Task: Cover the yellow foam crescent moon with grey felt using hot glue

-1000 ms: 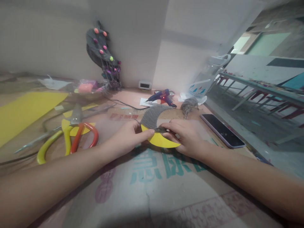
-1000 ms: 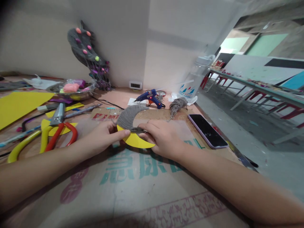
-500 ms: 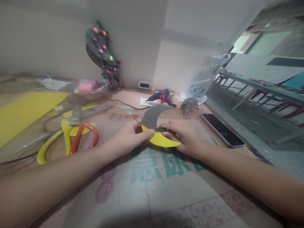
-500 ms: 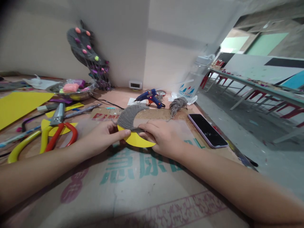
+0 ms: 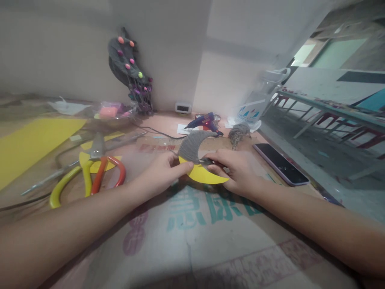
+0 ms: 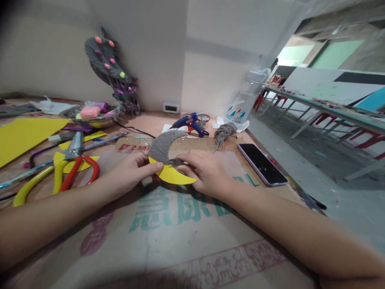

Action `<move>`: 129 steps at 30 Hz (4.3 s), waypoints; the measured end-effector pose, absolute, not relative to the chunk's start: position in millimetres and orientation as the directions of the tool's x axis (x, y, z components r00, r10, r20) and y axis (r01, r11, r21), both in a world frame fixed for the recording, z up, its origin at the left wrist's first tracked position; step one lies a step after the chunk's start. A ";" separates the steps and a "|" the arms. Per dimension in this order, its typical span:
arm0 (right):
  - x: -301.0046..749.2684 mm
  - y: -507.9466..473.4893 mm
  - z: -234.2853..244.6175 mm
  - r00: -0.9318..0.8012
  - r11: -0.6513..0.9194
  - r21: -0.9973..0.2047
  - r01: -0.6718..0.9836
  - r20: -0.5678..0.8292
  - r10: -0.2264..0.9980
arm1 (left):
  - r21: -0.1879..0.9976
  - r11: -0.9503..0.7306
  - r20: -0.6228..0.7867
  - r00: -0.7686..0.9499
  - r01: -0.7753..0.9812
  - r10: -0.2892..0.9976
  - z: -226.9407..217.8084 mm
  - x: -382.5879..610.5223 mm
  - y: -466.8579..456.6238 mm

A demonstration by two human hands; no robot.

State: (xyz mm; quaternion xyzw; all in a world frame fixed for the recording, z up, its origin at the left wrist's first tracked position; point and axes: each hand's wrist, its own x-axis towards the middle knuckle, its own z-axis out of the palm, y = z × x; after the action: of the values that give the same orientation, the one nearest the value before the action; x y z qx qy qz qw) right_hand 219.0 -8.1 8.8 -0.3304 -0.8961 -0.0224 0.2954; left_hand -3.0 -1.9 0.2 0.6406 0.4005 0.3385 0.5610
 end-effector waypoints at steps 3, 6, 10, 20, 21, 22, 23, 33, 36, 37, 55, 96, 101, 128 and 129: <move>214.5 -11.1 12.2 -0.472 0.695 -0.374 0.615 0.531 0.703 | 0.994 -0.050 -0.005 0.476 0.102 0.879 -0.2 -3.0 -1.3; 205.8 -12.5 13.3 -0.329 0.516 -0.644 0.564 0.398 0.856 | 0.985 -0.115 0.032 0.523 0.127 0.852 -4.0 -3.2 -0.4; 196.9 -10.5 5.8 -0.358 0.425 -0.751 0.505 0.267 0.895 | 0.964 -0.194 0.071 0.523 0.184 0.849 -9.6 -2.6 0.5; 193.7 -13.5 11.4 -0.294 0.408 -0.809 0.423 0.304 0.906 | 0.930 -0.215 0.106 0.341 0.297 0.934 -4.7 -3.5 -2.1; 193.8 -12.9 12.0 -0.251 0.394 -0.812 0.430 0.311 0.917 | 0.921 -0.216 0.115 0.305 0.324 0.946 -2.3 -4.1 -3.9; 193.9 -12.2 12.1 -0.211 0.382 -0.809 0.446 0.320 0.924 | 0.912 -0.223 0.125 0.284 0.344 0.951 0.1 -4.5 -6.0; 194.1 -11.7 11.7 -0.181 0.380 -0.800 0.463 0.335 0.925 | 0.905 -0.233 0.138 0.273 0.355 0.952 2.4 -4.6 -8.2; 193.8 -22.0 3.5 -0.430 0.582 -0.631 0.514 0.398 0.811 | 0.932 -0.314 0.194 0.479 0.184 0.856 -5.8 -1.1 -11.5; 194.6 -24.7 1.6 -0.483 0.617 -0.630 0.472 0.401 0.778 | 0.928 -0.216 0.087 0.388 0.303 0.917 -6.9 -3.1 -9.9; 194.8 -25.0 1.7 -0.471 0.616 -0.646 0.450 0.414 0.779 | 0.923 -0.186 0.057 0.359 0.336 0.932 -5.9 -3.8 -9.7; 196.3 -17.1 9.2 -0.380 0.372 -0.814 0.446 0.204 0.902 | 0.931 -0.223 0.118 0.341 0.288 0.933 0.4 -4.6 -4.7; 195.2 -15.8 5.3 -0.404 0.212 -0.914 0.345 0.059 0.913 | 0.955 -0.179 0.126 0.223 0.238 0.967 0.6 -4.8 -5.0; 195.9 -16.1 10.5 -0.391 0.245 -0.879 0.410 0.074 0.918 | 0.957 -0.144 0.092 0.205 0.253 0.974 -0.8 -5.9 -5.7; 210.8 -16.7 14.2 -0.706 0.798 0.019 0.602 0.481 0.521 | 0.836 -0.284 0.156 0.294 0.470 0.943 9.1 -8.0 -9.7; 210.5 -16.9 14.1 -0.703 0.797 0.010 0.604 0.478 0.527 | 0.832 -0.290 0.160 0.295 0.474 0.942 9.5 -8.0 -10.3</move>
State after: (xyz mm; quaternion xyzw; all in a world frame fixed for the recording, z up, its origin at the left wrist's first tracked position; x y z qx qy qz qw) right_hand 210.5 -16.9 14.1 -0.3077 -0.9189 -0.0832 0.2324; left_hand -8.0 -10.3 9.5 0.7273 0.4866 0.3402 0.3442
